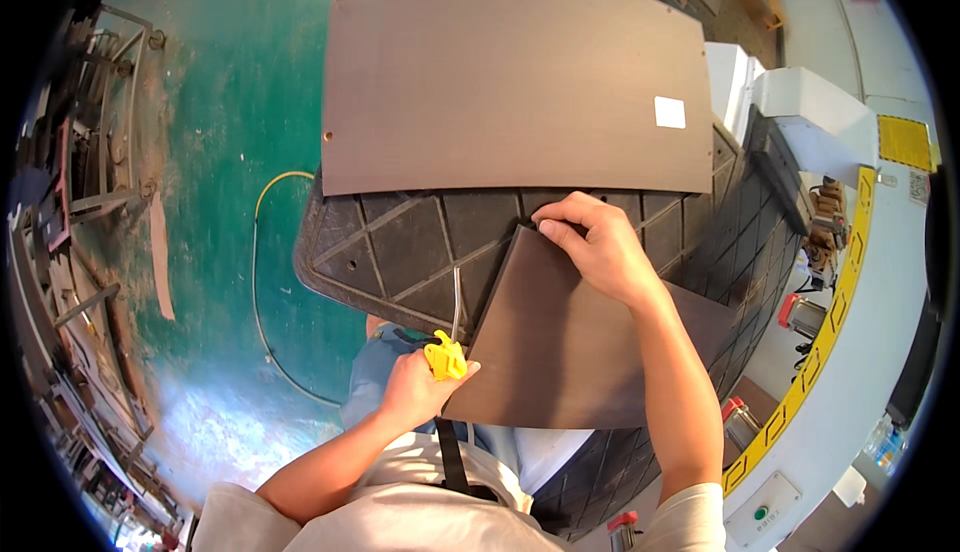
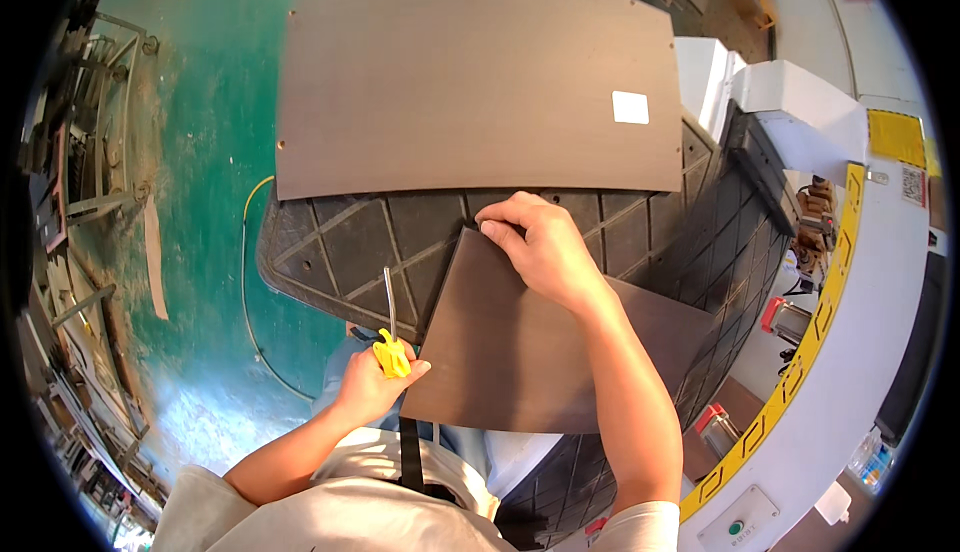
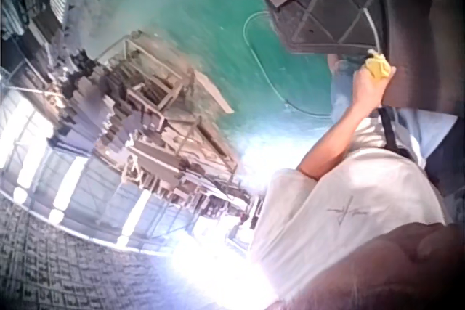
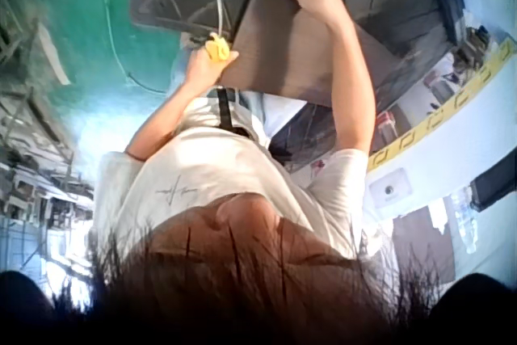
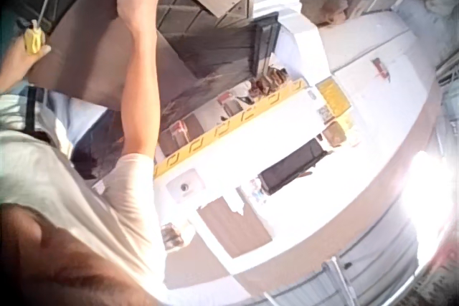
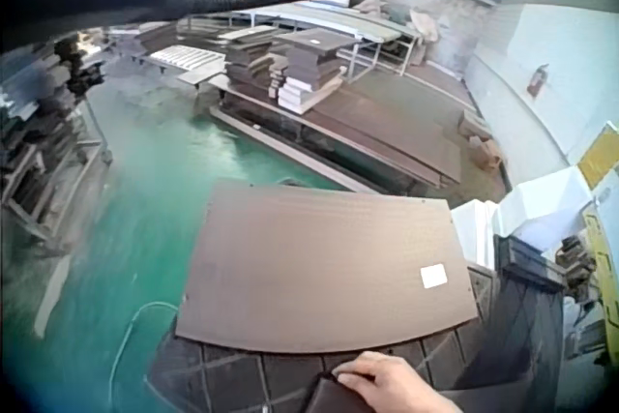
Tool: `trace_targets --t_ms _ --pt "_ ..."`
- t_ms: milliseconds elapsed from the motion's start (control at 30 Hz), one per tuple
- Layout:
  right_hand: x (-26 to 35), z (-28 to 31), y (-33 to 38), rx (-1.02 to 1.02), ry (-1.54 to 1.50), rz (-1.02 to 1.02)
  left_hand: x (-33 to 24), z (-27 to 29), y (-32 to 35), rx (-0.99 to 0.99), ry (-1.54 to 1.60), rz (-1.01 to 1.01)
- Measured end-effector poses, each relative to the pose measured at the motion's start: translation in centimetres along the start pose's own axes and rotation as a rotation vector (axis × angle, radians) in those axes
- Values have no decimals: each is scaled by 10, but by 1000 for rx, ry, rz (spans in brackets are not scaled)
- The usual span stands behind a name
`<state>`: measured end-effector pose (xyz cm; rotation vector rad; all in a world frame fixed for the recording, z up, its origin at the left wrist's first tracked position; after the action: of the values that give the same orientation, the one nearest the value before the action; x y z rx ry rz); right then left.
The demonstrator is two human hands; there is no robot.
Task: The person uses a yellow air blower to clean dust off several dark rectangular panels. They handle the panels one by one, blowing air across the surfaces and edges, then flipping them over to clean the other side before placing them back on the machine bed.
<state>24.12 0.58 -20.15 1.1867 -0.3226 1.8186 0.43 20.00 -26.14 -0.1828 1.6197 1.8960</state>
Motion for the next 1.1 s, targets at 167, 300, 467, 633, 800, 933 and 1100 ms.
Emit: trace_targets --t_ms 167,300,467,633,800,933,1100 --pt "8 -4 37 -353 67 38 -5 2 1 18 37 8" --pt "-6 6 106 -741 211 -206 -8 5 1 32 54 -1" --pt "-59 10 184 -1170 312 -464 -7 2 -3 72 21 -44" --pt "-20 -54 104 -1268 220 -433 -5 1 -6 91 0 -79" --pt "51 -90 20 -939 202 -222 4 2 -13 148 21 -192" --pt "6 -51 117 -1295 155 -533 -6 7 -9 172 12 -87" --pt "29 -92 42 -1049 291 -258 4 11 -16 197 -68 -115"
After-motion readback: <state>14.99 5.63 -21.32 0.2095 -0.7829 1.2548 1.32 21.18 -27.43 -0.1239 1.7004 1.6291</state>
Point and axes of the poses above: each hand's wrist, its own y-axis away from the middle knuckle, its own z-axis out of the back of the hand, x = y × z, the point moved 6 cm from there along -y, towards the middle knuckle, and after that the axes turned 15 degrees about z, right-handed, at the moved point
